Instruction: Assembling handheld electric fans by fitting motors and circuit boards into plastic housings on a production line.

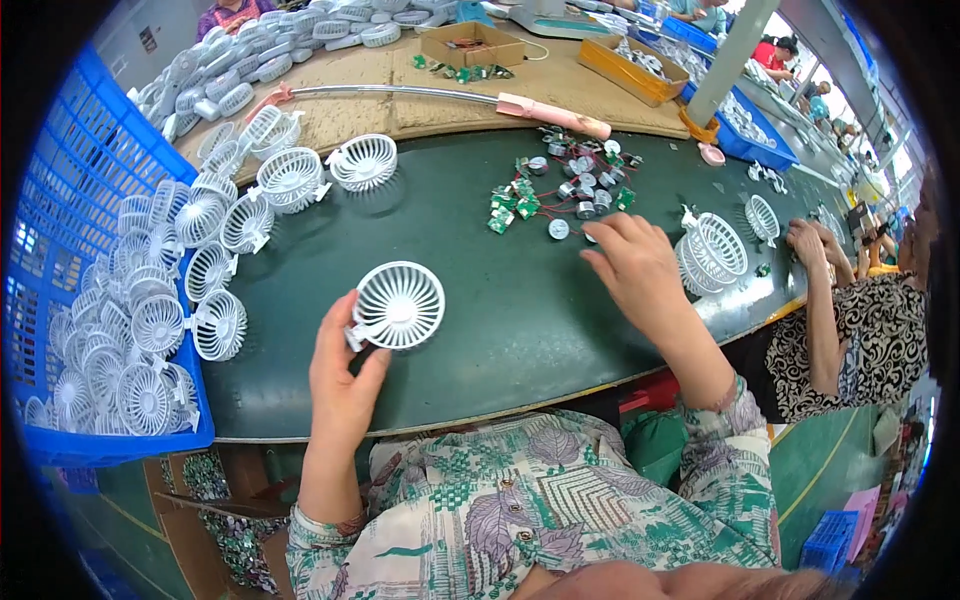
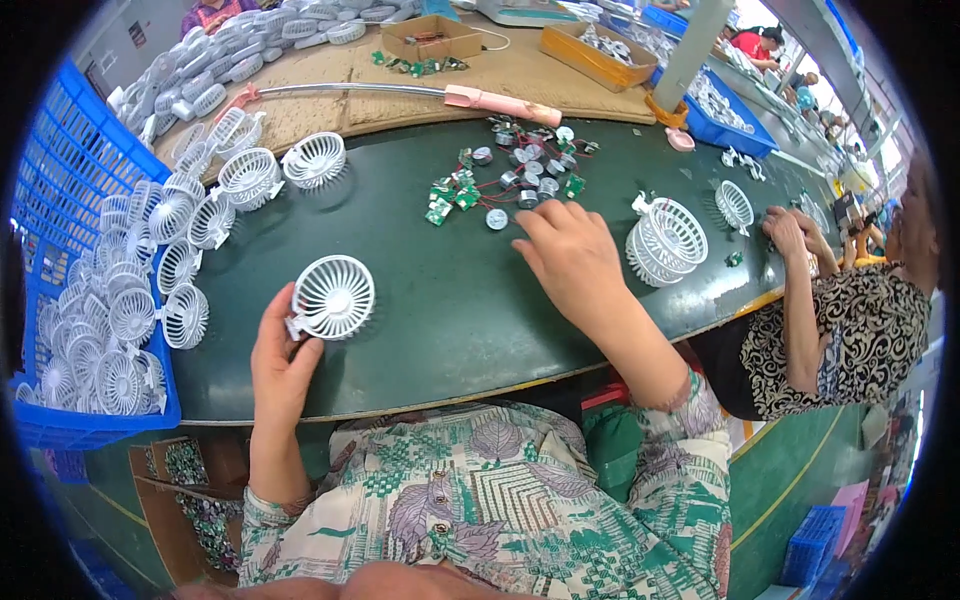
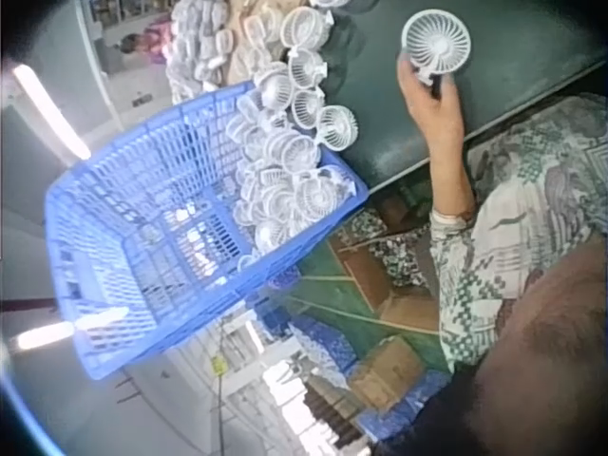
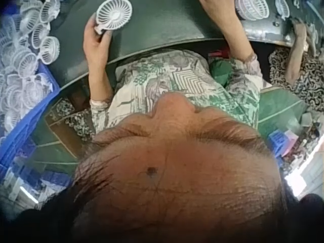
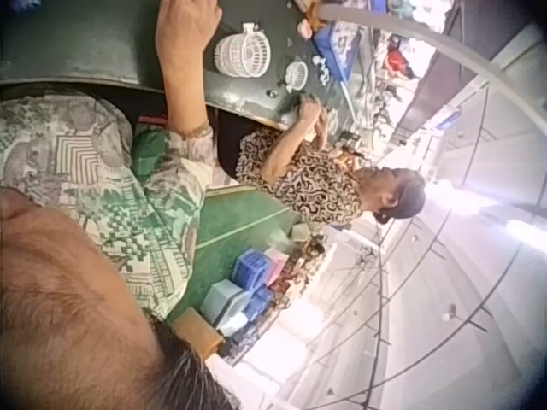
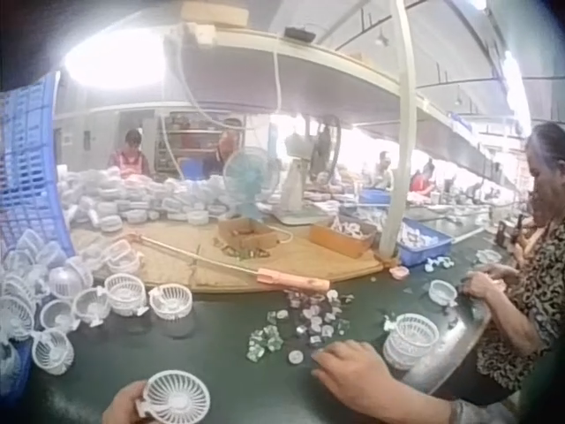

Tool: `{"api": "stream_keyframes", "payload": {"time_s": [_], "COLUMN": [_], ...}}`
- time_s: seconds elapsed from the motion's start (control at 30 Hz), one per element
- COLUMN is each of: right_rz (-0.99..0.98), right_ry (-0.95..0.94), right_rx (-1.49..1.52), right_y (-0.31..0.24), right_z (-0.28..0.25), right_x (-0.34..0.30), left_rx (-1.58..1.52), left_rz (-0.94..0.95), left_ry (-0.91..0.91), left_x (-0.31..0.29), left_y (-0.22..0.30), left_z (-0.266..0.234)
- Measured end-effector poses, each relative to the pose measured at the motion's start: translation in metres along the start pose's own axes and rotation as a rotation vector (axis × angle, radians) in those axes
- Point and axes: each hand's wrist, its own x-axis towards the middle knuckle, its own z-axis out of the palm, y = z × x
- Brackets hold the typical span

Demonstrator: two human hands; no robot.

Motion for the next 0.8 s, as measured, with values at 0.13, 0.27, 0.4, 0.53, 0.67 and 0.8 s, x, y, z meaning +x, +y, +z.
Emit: {"api": "stream_keyframes", "payload": {"time_s": [0.13,0.27,0.4,0.53,0.67,0.8], "right_rz": [-0.079,-0.123,-0.103,-0.056,0.287,0.303], "right_ry": [-0.16,-0.213,-0.067,-0.005,-0.231,-0.235], "right_rx": [-0.098,-0.164,0.061,0.404,0.638,0.376], "right_y": [0.007,0.006,-0.026,-0.058,-0.071,-0.069], "right_z": [0.037,0.041,0.011,-0.007,0.01,0.014], "right_x": [0.027,0.048,0.065,0.047,0.005,-0.017], "left_rx": [0.604,0.731,0.666,0.603,0.529,0.506], "left_rz": [0.327,0.407,0.441,0.526,0.55,0.543], "left_ry": [-0.047,-0.12,-0.166,-0.399,-0.564,-0.561], "left_x": [-0.005,-0.006,-0.007,-0.007,-0.007,-0.007], "left_y": [0.007,0.014,0.012,0.013,0.013,0.012], "left_z": [0.007,0.015,0.013,0.01,0.009,0.01]}}
